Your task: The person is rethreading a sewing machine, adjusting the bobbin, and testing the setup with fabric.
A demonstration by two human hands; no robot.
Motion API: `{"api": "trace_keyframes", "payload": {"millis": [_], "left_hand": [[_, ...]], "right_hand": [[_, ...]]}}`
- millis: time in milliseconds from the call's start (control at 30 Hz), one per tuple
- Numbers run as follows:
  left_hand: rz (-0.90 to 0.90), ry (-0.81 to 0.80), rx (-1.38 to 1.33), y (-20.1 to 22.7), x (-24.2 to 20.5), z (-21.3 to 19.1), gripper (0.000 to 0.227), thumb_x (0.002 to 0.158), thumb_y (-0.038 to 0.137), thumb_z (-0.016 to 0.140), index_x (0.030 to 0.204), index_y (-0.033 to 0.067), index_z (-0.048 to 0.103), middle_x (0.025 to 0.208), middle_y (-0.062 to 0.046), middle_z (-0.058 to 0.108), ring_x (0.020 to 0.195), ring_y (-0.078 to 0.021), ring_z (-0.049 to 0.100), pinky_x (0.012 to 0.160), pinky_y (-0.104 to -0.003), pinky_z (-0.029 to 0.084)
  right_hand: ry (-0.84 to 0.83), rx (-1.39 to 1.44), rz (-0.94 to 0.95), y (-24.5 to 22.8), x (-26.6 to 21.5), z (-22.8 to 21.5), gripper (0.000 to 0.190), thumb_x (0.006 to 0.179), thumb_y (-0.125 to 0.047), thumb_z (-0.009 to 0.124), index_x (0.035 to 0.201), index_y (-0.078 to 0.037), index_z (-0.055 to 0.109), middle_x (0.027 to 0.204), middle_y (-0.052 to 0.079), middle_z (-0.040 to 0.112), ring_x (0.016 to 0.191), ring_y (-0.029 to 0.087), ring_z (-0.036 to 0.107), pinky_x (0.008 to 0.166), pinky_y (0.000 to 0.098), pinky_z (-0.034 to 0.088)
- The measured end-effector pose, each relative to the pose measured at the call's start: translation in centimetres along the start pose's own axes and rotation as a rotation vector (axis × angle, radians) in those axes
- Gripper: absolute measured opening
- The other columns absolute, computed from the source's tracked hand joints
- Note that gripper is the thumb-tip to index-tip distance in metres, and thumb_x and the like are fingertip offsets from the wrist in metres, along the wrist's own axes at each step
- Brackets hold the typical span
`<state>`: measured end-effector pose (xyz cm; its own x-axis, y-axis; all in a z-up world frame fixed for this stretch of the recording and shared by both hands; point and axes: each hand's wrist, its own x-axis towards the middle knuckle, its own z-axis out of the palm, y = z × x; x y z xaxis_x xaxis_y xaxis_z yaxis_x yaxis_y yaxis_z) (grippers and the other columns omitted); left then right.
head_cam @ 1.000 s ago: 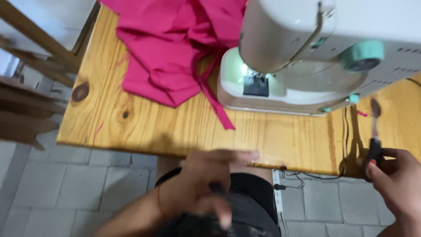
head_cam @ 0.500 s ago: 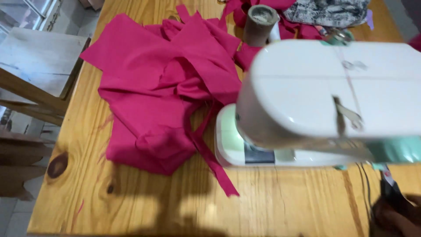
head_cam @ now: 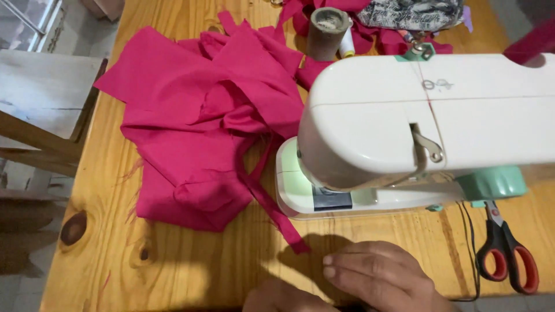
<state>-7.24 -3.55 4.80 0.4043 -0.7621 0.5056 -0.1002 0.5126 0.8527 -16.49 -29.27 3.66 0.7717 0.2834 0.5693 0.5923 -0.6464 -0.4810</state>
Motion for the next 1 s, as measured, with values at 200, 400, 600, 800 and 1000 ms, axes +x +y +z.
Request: {"api": "trace_keyframes", "payload": {"millis": [200, 400, 600, 800, 1000], "left_hand": [[0.151, 0.058, 0.54, -0.6, 1.9, -3.3, 0.031, 0.123, 0.031, 0.065, 0.113, 0.002, 0.072, 0.134, -0.024, 0.084, 0.119, -0.0387, 0.09, 0.103, -0.045, 0.073], [0.362, -0.131, 1.237, -3.9, 5.7, -7.4, 0.038, 0.117, 0.036, 0.081, 0.132, 0.0006, 0.081, 0.121, -0.012, 0.083, 0.103, -0.0377, 0.069, 0.095, -0.051, 0.057], [0.326, 0.087, 1.261, -6.9, 7.7, -10.1, 0.013, 0.105, 0.003, 0.064, 0.113, -0.0004, 0.074, 0.112, -0.017, 0.077, 0.11, -0.043, 0.071, 0.093, -0.055, 0.054], [0.058, 0.199, 0.618, -7.3, 13.2, -12.0, 0.026, 0.118, 0.007, 0.058, 0.126, 0.0133, 0.081, 0.111, -0.005, 0.08, 0.11, -0.0273, 0.076, 0.103, -0.045, 0.061], [0.02, 0.322, 0.576, -11.5, 12.1, -11.7, 0.025, 0.107, -0.002, 0.058, 0.112, 0.0019, 0.082, 0.097, -0.018, 0.079, 0.104, -0.0273, 0.071, 0.096, -0.052, 0.063]], "right_hand": [[0.073, 0.128, -0.101, 1.6, -0.9, 0.8, 0.043, 0.122, -0.02, 0.045, 0.111, 0.003, 0.08, 0.106, 0.017, 0.086, 0.085, 0.032, 0.087, 0.081, 0.0426, 0.074], [-0.015, 0.082, -0.068, 2.4, -1.6, 0.6, 0.027, 0.118, -0.013, 0.047, 0.11, 0.0, 0.07, 0.092, 0.015, 0.066, 0.074, 0.033, 0.055, 0.07, 0.0445, 0.044], [-0.144, -0.131, -0.172, 4.7, 0.0, -0.5, 0.008, 0.115, -0.01, 0.07, 0.113, -0.002, 0.072, 0.099, 0.013, 0.069, 0.082, 0.033, 0.06, 0.073, 0.0454, 0.047], [0.13, -0.235, 0.049, 6.7, 1.7, -0.7, 0.015, 0.114, -0.007, 0.065, 0.104, -0.005, 0.075, 0.089, 0.017, 0.07, 0.084, 0.049, 0.07, 0.071, 0.0581, 0.057], [0.09, -0.354, 0.321, 8.0, 3.5, -0.7, 0.02, 0.115, -0.003, 0.065, 0.102, 0.0, 0.081, 0.089, 0.022, 0.08, 0.08, 0.051, 0.078, 0.073, 0.0567, 0.061]]}}
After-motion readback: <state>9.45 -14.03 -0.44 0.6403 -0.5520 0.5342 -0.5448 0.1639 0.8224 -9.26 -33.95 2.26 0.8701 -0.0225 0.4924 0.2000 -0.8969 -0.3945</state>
